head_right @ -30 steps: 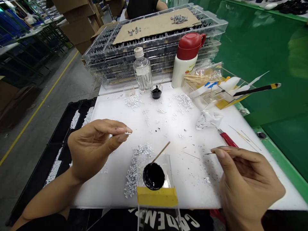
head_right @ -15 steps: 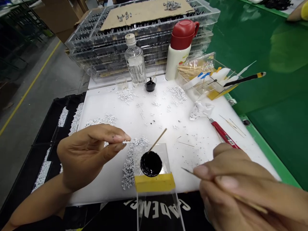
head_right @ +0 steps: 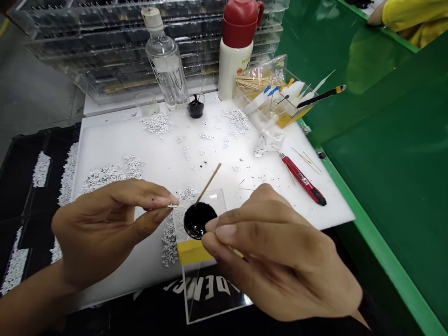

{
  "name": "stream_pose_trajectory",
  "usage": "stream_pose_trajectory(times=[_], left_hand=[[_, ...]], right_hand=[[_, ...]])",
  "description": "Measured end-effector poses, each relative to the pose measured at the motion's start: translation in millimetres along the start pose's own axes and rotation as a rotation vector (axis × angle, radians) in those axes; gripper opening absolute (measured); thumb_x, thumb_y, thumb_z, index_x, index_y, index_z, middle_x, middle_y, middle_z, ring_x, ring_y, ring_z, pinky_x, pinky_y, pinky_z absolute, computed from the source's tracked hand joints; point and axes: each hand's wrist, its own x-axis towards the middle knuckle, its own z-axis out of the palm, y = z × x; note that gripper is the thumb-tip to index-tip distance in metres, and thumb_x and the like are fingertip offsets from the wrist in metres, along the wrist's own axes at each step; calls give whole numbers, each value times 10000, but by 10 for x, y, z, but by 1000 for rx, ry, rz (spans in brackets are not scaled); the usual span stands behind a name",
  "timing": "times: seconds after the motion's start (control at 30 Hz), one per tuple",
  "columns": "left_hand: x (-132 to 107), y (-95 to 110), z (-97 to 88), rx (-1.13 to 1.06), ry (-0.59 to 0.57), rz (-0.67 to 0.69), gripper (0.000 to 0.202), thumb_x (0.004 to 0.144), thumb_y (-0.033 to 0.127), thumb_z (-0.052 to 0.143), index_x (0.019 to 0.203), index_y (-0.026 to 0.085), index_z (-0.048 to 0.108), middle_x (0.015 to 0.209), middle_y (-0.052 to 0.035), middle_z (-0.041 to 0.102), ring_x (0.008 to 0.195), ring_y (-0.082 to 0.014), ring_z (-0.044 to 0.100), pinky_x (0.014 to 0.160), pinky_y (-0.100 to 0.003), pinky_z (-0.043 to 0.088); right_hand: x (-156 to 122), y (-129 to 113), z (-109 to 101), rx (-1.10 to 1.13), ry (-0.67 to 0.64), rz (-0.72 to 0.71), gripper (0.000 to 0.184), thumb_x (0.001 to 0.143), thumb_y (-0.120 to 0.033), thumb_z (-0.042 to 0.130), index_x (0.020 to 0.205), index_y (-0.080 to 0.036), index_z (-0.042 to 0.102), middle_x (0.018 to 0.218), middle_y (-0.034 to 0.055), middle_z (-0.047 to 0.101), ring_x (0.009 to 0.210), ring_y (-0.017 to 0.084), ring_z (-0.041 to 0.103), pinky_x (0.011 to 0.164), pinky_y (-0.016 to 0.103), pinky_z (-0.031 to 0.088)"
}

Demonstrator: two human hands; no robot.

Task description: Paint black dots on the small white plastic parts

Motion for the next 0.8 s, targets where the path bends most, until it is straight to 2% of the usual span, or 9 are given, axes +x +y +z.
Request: stream_pose_trajectory(times=[0.17, 0.37, 0.8], left_hand=[[-13, -4, -4, -3, -17, 6, 220, 898, 35, 819, 1037, 199, 771, 1004, 14, 834, 922, -126, 799, 847, -241, 675], [-23, -1, 1, -8, -13, 13, 218, 896, 39, 825, 1037, 194, 767, 1018, 15, 837, 925, -119, 795, 850, -242, 675], [-37, 23, 3, -14, -31, 54, 193, 897, 7, 809, 1019, 147, 759, 1010, -24, 833, 914, -118, 794, 792, -225, 677]], right_hand=[[8, -39, 13, -26, -11, 30, 333, 921, -180, 826, 1202, -294, 690, 1022, 17, 786, 679, 162, 657, 593, 394, 578], [42, -39, 23, -56, -33, 53, 267, 951, -229, 805, 1180, -287, 682, 1029, 2, 785, 681, 129, 664, 582, 361, 595], [40, -41, 8, -53, -66, 49, 326, 916, -188, 834, 1188, -288, 686, 1013, 23, 780, 693, 167, 659, 584, 396, 578]])
